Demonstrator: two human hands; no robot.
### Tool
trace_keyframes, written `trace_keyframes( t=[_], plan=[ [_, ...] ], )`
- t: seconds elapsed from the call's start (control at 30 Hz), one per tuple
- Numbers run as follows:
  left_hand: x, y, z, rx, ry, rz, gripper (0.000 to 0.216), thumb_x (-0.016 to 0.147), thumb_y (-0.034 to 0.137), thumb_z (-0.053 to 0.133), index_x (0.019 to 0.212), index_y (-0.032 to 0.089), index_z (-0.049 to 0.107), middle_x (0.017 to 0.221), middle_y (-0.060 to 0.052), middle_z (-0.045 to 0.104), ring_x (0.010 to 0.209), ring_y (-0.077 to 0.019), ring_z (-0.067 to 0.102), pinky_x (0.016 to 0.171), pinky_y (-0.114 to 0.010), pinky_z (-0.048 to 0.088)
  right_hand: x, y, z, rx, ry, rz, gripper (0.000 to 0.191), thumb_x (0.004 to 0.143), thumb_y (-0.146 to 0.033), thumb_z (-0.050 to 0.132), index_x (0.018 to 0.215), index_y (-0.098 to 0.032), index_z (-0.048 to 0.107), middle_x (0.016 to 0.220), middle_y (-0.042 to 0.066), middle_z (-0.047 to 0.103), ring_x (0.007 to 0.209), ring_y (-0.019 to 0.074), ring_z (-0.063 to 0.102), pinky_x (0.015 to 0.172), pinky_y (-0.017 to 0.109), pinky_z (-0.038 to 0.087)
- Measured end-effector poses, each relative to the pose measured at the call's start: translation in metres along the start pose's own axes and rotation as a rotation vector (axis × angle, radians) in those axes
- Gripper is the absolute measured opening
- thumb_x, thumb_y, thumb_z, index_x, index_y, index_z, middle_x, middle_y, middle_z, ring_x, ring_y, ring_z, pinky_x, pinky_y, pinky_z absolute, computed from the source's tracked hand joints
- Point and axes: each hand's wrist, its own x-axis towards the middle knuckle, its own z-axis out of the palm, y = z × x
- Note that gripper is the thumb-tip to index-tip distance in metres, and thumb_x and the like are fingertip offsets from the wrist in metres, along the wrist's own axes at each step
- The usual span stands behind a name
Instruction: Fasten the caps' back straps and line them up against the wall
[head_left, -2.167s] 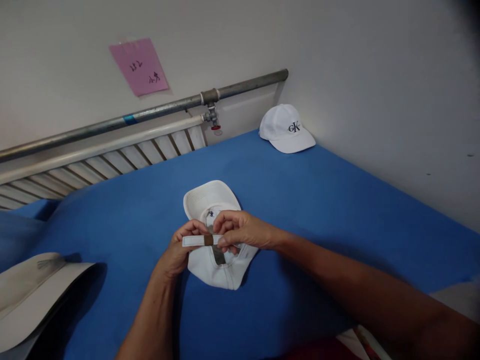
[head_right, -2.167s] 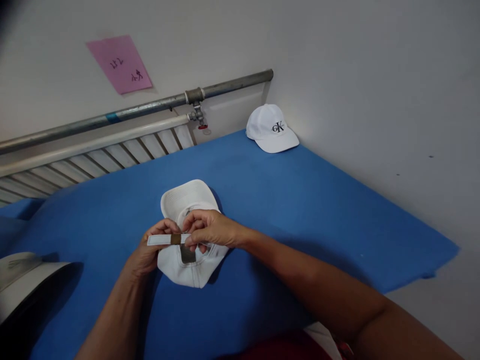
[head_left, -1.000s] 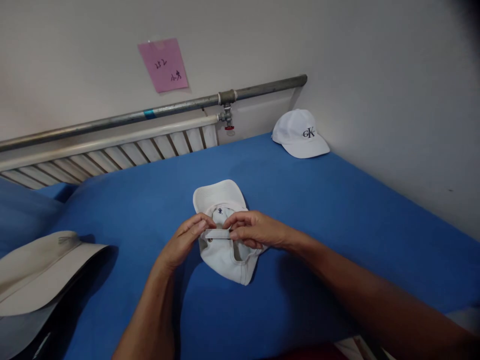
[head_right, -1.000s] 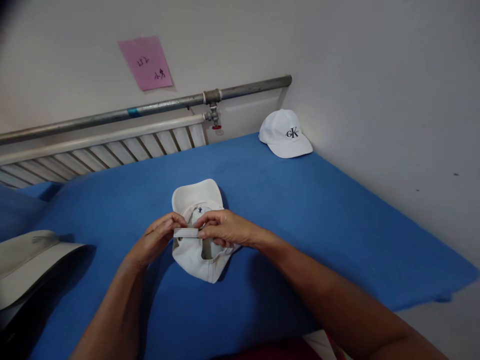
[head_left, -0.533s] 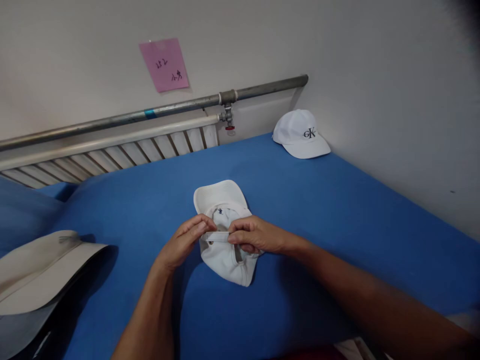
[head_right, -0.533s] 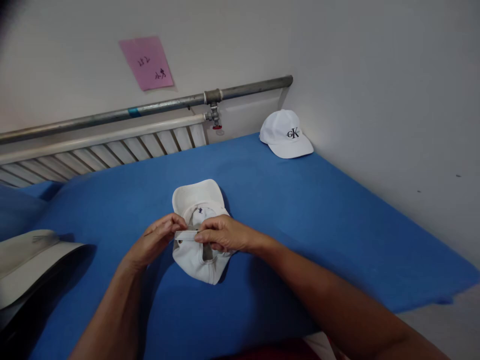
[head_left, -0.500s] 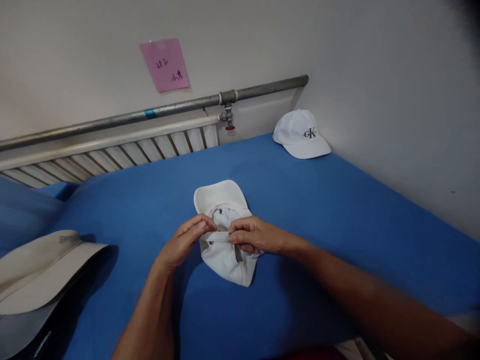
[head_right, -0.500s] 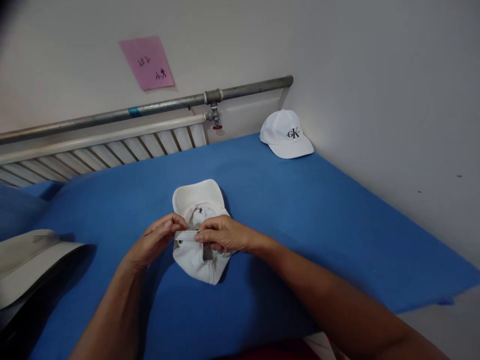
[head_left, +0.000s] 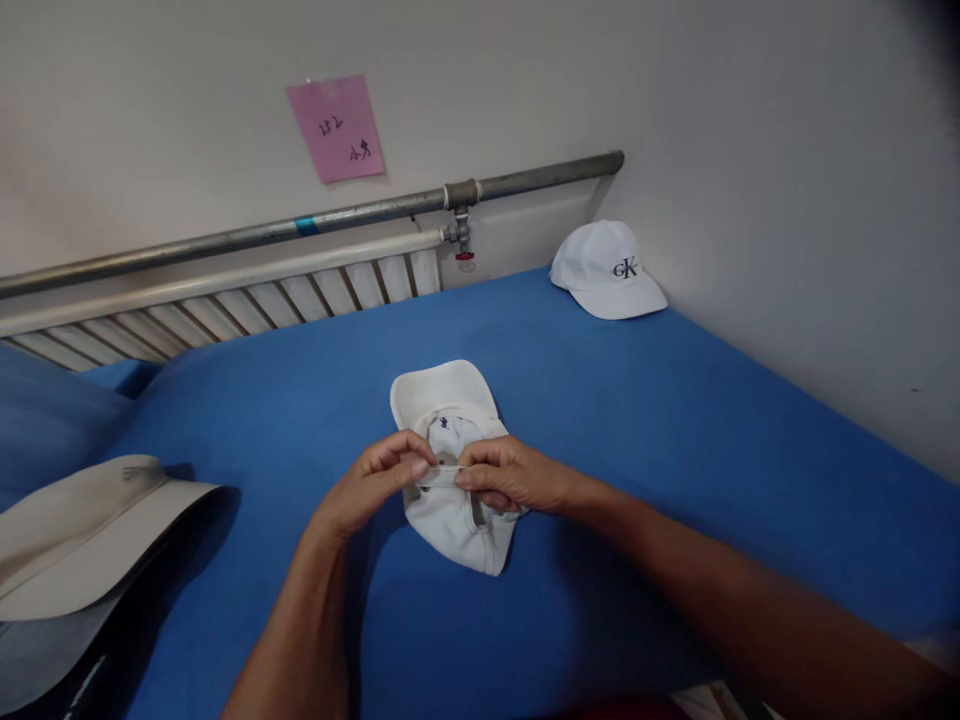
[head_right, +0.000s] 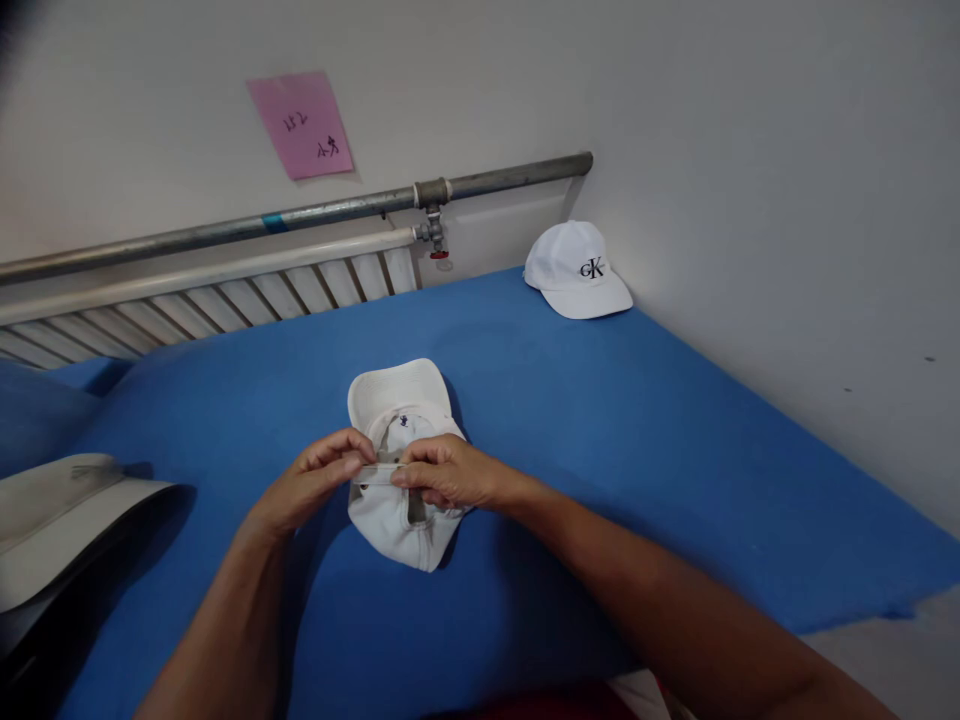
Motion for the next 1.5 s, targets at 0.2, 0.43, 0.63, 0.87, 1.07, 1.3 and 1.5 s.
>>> trace_keyframes(
  t=[0.2,0.43,0.63,0.87,1.07,1.3,1.5],
  plan=[
    [0.000,0.000,0.001,-0.066,-0.024,-0.051,0.019,0.070,0.023,0.076,0.081,0.017,0.061,0.071,0.001,0.061,0.060,-0.0091,0.050,0.056,-0.020,0.036,-0.001,0.000,-0.001,-0.104,0.075,-0.087,0.021,0.071,-0.031,0.071,0.079,-0.016,0.059,0.053,-0.008,0.048,0.042,0.0036,0.038,0.039,0.017,0.028],
    [0.001,0.000,-0.002,-0.034,-0.018,-0.064,0.020,0.071,0.025,0.075,0.078,0.016,0.059,0.069,0.003,0.057,0.061,-0.0074,0.049,0.056,-0.019,0.036,-0.004,0.007,-0.004,-0.415,0.134,-0.319,0.019,0.078,-0.030,0.066,0.091,-0.016,0.065,0.076,-0.001,0.063,0.068,0.0101,0.056,0.062,0.021,0.042],
    [0.001,0.002,0.001,-0.019,-0.008,-0.082,0.024,0.068,0.025,0.078,0.076,0.017,0.057,0.067,0.004,0.055,0.058,-0.0069,0.047,0.053,-0.019,0.034,-0.003,0.015,-0.005,-0.742,0.209,-0.559,0.021,0.086,-0.030,0.059,0.102,-0.017,0.063,0.088,0.004,0.067,0.079,0.0138,0.060,0.073,0.026,0.044],
    [0.004,0.001,0.007,0.067,0.006,-0.088,0.024,0.073,0.029,0.073,0.071,0.016,0.053,0.065,0.004,0.052,0.059,-0.0073,0.044,0.055,-0.020,0.034,0.000,0.013,0.000,-0.835,0.318,-0.611,0.015,0.084,-0.022,0.059,0.097,-0.016,0.059,0.087,0.005,0.064,0.079,0.0153,0.058,0.073,0.028,0.046],
    [0.001,0.001,0.010,0.143,-0.052,-0.055,0.021,0.075,0.028,0.070,0.075,0.016,0.053,0.066,0.004,0.050,0.059,-0.0077,0.044,0.055,-0.021,0.033,-0.003,0.004,0.013,-0.851,0.255,-0.732,0.019,0.082,-0.009,0.052,0.098,-0.017,0.059,0.094,0.006,0.062,0.090,0.0155,0.057,0.080,0.029,0.046],
    [-0.003,0.009,0.003,0.413,-0.102,0.113,0.025,0.078,0.015,0.054,0.102,0.019,0.056,0.102,-0.004,0.063,0.097,-0.0189,0.057,0.083,-0.031,0.041,-0.004,0.004,0.001,-0.787,0.215,-0.648,0.012,0.082,-0.015,0.058,0.093,-0.018,0.062,0.090,0.003,0.063,0.086,0.0144,0.058,0.080,0.029,0.046],
    [-0.002,0.012,0.005,0.932,-0.107,0.094,0.029,0.071,0.017,0.056,0.100,0.018,0.061,0.098,-0.005,0.065,0.094,-0.0225,0.055,0.086,-0.037,0.039,-0.008,0.004,-0.002,-0.811,0.178,-0.639,0.023,0.077,-0.009,0.058,0.097,-0.017,0.066,0.087,0.004,0.062,0.082,0.0145,0.058,0.078,0.028,0.046]
  ],
)
